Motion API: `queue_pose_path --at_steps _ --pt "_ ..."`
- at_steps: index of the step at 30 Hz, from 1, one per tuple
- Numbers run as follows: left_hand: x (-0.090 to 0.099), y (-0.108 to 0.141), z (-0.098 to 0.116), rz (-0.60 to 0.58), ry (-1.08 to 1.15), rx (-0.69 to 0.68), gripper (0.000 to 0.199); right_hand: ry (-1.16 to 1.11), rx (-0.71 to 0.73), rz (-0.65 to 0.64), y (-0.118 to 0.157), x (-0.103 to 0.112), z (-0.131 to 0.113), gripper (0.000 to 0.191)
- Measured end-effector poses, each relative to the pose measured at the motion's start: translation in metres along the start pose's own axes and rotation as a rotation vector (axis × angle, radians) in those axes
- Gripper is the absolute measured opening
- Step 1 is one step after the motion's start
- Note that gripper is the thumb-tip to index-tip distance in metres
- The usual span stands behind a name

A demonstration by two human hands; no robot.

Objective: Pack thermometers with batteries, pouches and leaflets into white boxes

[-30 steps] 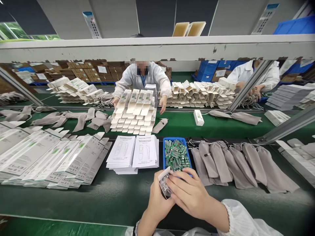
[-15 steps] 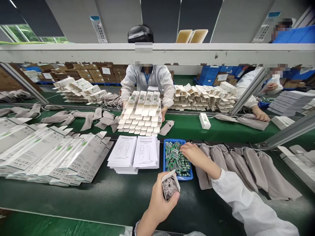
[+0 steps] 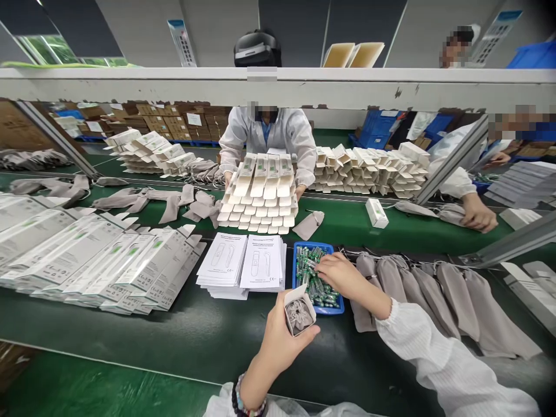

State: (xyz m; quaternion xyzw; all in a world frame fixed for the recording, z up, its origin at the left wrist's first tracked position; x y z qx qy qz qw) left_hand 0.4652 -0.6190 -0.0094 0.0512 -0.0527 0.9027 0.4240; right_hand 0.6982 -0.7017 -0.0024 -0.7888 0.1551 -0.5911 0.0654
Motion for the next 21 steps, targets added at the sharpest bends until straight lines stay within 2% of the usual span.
queue_pose_path --at_steps 3,5,7,9,11,13,15,18,21 --pt "0.000 0.000 0.000 0.024 0.007 -0.008 0.061 -0.317 -0.200 0.377 0.009 0.024 -0.022 0.015" --pt "-0.001 0.001 0.000 0.045 0.013 -0.016 0.060 -0.637 -0.281 0.548 0.019 0.036 -0.049 0.012" --pt "-0.001 0.001 0.000 0.056 0.023 -0.032 0.060 -0.795 -0.264 0.518 0.029 0.036 -0.082 0.009" --pt "-0.002 0.002 0.001 0.068 0.014 -0.065 0.058 -0.791 -0.284 0.436 0.037 0.021 -0.110 0.006" --pt "-0.003 0.003 0.001 0.082 -0.007 -0.089 0.055 -0.847 -0.365 0.444 0.042 0.000 -0.129 0.021" --pt "-0.004 0.005 0.000 0.096 0.004 -0.080 0.054 -0.984 -0.445 0.485 0.044 -0.017 -0.138 0.041" --pt "-0.006 0.007 -0.001 0.097 0.053 -0.042 0.054 -1.098 -0.520 0.431 0.044 -0.024 -0.141 0.053" --pt "-0.007 0.010 -0.006 0.077 0.105 0.013 0.052 -1.185 -0.604 0.253 0.039 -0.018 -0.141 0.044" --pt "-0.004 0.013 -0.013 -0.013 0.220 -0.025 0.060 -1.328 -0.632 0.178 0.032 -0.008 -0.138 0.037"
Point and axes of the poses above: each hand's wrist, its own y-axis away from the middle knuckle, its own x-axis out of the back of the hand, z = x × y, the point moved 1 cm from there along -y, towards the middle knuckle, and after that the axes turned 7 degrees about z, right-handed, at the moved point
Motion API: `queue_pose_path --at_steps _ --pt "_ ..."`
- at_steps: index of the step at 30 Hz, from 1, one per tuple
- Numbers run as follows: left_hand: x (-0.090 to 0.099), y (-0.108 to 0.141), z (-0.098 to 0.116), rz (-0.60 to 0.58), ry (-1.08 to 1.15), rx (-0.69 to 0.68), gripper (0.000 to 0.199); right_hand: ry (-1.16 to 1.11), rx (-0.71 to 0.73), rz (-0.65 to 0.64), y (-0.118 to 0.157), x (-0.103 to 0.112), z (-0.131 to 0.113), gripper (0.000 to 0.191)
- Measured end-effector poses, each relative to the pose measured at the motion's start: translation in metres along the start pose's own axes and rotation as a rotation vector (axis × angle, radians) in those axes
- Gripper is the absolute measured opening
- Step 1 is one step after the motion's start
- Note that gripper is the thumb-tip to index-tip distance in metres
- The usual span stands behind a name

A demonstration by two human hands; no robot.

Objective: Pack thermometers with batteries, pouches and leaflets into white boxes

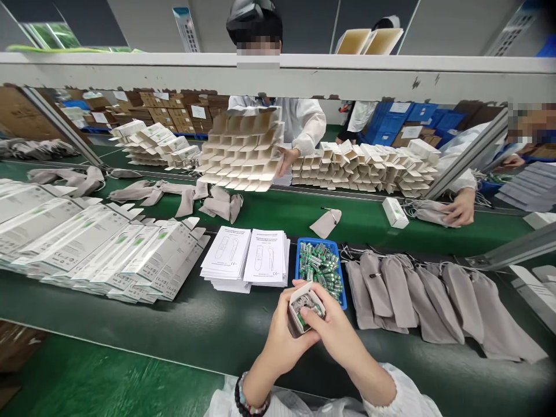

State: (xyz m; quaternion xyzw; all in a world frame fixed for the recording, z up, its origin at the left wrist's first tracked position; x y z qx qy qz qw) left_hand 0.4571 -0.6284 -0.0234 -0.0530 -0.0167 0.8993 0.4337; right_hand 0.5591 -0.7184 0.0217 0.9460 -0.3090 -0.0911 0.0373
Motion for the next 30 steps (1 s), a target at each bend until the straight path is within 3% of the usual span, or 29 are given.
queue_pose_path --at_steps 3,5,11,16,18,21,24,25,26,27,29,30 --pt "0.005 0.001 -0.007 -0.128 0.190 -0.090 0.072 -0.134 -0.099 -0.073 -0.004 -0.002 0.000 0.045" --pt "0.007 0.000 -0.009 -0.150 0.258 -0.139 0.079 -0.166 -0.124 -0.066 -0.005 -0.005 0.004 0.049" --pt "0.002 -0.006 0.007 0.013 0.184 -0.049 0.046 -0.345 -0.005 -0.034 0.000 -0.009 0.014 0.057" --pt "-0.003 -0.003 0.021 0.101 0.146 0.033 0.029 -0.275 -0.026 -0.057 -0.001 -0.010 0.013 0.040" --pt "-0.005 0.000 0.019 0.154 0.169 -0.003 0.025 -0.271 -0.027 -0.041 -0.003 -0.013 0.014 0.036" --pt "-0.001 0.002 0.013 0.287 0.093 -0.319 0.023 -0.389 -0.052 0.004 -0.006 -0.013 0.018 0.022" --pt "0.012 -0.002 0.011 0.260 -0.210 -0.738 0.019 -0.474 -0.055 -0.033 -0.010 -0.003 0.025 0.006" --pt "0.017 -0.003 0.013 0.220 -0.334 -0.846 0.013 -0.438 -0.008 -0.078 -0.011 0.002 0.027 0.001" --pt "0.023 -0.005 0.015 0.185 -0.446 -0.929 0.010 -0.351 0.071 -0.125 -0.012 0.009 0.029 0.010" --pt "0.028 -0.006 0.019 0.161 -0.533 -0.985 0.021 -0.221 0.175 -0.168 -0.012 0.015 0.029 0.017" --pt "0.035 -0.007 0.029 0.140 -0.621 -1.004 0.039 0.100 0.421 -0.233 -0.013 0.026 0.026 0.026" --pt "0.038 -0.006 0.035 0.126 -0.638 -0.970 0.036 0.252 0.534 -0.256 -0.013 0.030 0.023 0.031"
Point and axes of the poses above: each hand's wrist, its own y-axis away from the middle knuckle, its own x-axis out of the back of the hand, z = x × y, the point moved 1 cm from there along -y, towards the middle knuckle, and after that the axes turned 7 degrees about z, right-handed, at the moved point
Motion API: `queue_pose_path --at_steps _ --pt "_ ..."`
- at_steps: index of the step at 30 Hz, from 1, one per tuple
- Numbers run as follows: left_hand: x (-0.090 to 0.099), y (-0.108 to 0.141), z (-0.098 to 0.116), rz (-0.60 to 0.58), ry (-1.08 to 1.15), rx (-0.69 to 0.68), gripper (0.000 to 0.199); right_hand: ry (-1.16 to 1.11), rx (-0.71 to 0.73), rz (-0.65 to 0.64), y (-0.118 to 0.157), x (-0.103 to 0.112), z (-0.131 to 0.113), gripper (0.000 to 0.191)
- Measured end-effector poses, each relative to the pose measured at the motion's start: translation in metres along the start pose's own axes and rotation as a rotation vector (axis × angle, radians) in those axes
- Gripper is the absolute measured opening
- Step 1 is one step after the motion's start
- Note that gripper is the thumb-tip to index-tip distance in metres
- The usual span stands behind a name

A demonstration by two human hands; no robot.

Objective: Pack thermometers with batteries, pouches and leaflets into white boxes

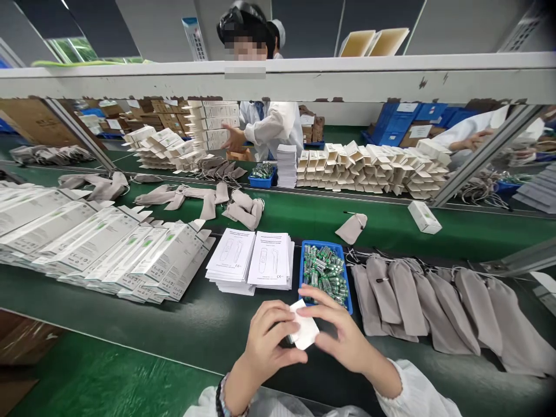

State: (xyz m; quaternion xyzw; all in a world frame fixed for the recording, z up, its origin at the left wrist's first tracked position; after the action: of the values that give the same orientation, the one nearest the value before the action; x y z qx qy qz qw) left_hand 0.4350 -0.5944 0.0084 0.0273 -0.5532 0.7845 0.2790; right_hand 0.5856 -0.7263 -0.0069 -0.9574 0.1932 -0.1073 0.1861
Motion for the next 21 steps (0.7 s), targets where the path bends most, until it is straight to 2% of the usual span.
queue_pose_path --at_steps 3,5,7,12,15,18,21 --pt "0.012 -0.010 0.010 -0.138 -0.041 0.054 0.005 0.299 0.235 -0.130 -0.005 0.008 -0.009 0.046" --pt "0.019 -0.014 0.016 -0.233 -0.099 0.021 0.020 0.363 0.309 -0.172 -0.010 0.009 -0.016 0.044" --pt "0.023 -0.017 0.019 -0.258 -0.103 0.038 0.025 0.337 0.309 -0.134 -0.015 0.007 -0.021 0.036" --pt "0.027 -0.019 0.026 -0.212 -0.051 0.202 0.018 0.306 0.209 0.021 -0.014 -0.005 -0.029 0.010" --pt "0.027 -0.011 0.030 -0.232 -0.090 0.256 0.017 0.426 0.277 0.047 -0.007 -0.007 -0.029 0.014" --pt "0.026 0.010 0.026 -0.285 -0.123 0.190 0.025 0.549 0.321 -0.038 0.001 -0.008 -0.025 0.026" --pt "0.023 0.037 0.012 -0.303 -0.113 0.041 0.046 0.572 0.203 -0.019 0.005 -0.011 -0.024 0.029"
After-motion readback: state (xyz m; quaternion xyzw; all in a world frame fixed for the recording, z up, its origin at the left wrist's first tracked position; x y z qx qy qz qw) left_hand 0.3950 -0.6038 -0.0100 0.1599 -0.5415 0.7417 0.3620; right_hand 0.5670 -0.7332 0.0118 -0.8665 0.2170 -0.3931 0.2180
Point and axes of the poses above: each hand's wrist, its own y-axis away from the middle knuckle, its own x-axis out of the back of the hand, z = x × y, the point moved 1 cm from there along -y, towards the middle knuckle, and after that the axes turned 7 degrees about z, right-handed, at the moved point
